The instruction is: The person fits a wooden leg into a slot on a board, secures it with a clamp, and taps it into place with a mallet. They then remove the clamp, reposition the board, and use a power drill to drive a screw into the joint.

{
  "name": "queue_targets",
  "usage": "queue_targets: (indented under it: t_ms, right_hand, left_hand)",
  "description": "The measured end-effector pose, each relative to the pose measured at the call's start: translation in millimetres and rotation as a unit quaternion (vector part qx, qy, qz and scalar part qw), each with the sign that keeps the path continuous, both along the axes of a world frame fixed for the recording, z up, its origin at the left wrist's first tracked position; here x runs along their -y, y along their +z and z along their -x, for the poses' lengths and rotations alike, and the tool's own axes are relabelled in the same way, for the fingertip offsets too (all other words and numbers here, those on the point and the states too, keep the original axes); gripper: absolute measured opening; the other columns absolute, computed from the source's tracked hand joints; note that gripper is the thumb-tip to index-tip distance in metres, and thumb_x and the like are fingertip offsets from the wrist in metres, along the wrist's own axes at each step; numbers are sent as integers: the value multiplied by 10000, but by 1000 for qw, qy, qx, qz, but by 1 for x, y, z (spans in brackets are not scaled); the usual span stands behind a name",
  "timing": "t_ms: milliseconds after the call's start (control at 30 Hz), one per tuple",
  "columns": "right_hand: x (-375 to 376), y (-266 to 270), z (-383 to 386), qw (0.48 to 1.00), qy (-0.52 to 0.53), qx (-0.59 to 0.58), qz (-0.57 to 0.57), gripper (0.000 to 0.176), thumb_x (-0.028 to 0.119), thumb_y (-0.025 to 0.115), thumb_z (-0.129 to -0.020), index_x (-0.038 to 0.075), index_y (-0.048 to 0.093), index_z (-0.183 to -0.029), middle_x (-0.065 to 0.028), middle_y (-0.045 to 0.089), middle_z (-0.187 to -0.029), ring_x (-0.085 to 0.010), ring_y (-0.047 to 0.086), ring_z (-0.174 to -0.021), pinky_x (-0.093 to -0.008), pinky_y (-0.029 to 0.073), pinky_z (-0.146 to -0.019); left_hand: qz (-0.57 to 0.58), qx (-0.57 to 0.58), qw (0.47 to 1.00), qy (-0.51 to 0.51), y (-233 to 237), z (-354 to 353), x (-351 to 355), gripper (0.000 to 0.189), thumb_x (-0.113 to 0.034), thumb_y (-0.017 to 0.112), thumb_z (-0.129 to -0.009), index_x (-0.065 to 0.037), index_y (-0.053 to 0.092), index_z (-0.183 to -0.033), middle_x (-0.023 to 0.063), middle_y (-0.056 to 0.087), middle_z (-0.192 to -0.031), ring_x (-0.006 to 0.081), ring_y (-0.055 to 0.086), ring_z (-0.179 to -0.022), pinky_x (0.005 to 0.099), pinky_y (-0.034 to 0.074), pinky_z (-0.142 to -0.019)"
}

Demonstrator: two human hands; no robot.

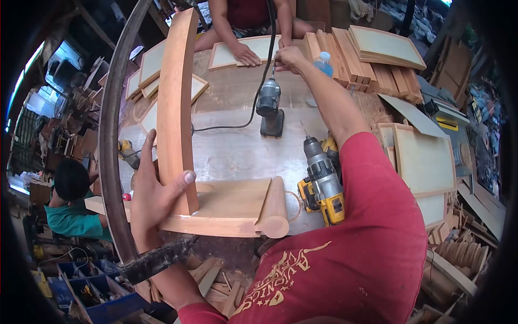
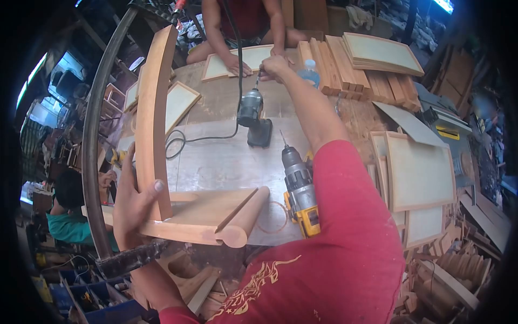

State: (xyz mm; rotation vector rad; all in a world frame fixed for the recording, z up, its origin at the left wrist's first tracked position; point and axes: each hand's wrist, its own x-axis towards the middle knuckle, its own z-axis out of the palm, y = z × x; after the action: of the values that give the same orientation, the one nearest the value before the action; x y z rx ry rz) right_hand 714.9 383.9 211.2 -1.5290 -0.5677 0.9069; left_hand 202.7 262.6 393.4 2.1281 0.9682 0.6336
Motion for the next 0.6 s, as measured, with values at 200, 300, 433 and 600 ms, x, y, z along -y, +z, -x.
queue_targets:
  t_ms: [200, 300, 433, 600]
  right_hand:
    - [-11, -9, -15, 991, 41, 126, 10, 60, 40, 657, -924, -3, 699, -929, -78, 681, -882, -199, 706, -721, -363, 667, -564]
    - [-9, -13, -9, 986, 34, 157, 51, 63, 56, 666, -924, 2, 701, -929, -68, 680, -879, -191, 705, -718, -362, 667, -568]
    - [-7, -7, -14, 987, 51, 139, 68, 103, 100, 680, -929, 0, 702, -938, -64, 677, -857, -187, 698, -680, -374, 647, -555]
    - [14, 13, 16, 972, -49, 171, 156, 386, 334, 737, -873, -22, 713, -1019, -152, 746, -944, -243, 745, -764, -328, 592, -694]
  left_hand:
    - [3, -6, 1000, 3, 0, -7, -7, 1128, -457, 842, -796, 70, 223, -1577, 267, 699, -1042, 286, 728, -930, 369, 582, -822]
    - [6, -13, 1000, 2, 4, -11, -9, 1130, -453, 843, -800, 82, 218, -1574, 289, 684, -1086, 287, 723, -952, 370, 581, -827]
    - [0, -6, 1000, -14, -1, -10, -16, 1143, -464, 839, -802, 109, 209, -1565, 328, 660, -1130, 311, 717, -974, 380, 581, -840]
    - [7, -27, 1000, -12, 4, -12, -13, 1145, -489, 823, -816, 137, 207, -1550, 386, 631, -1188, 353, 712, -1032, 391, 578, -880]
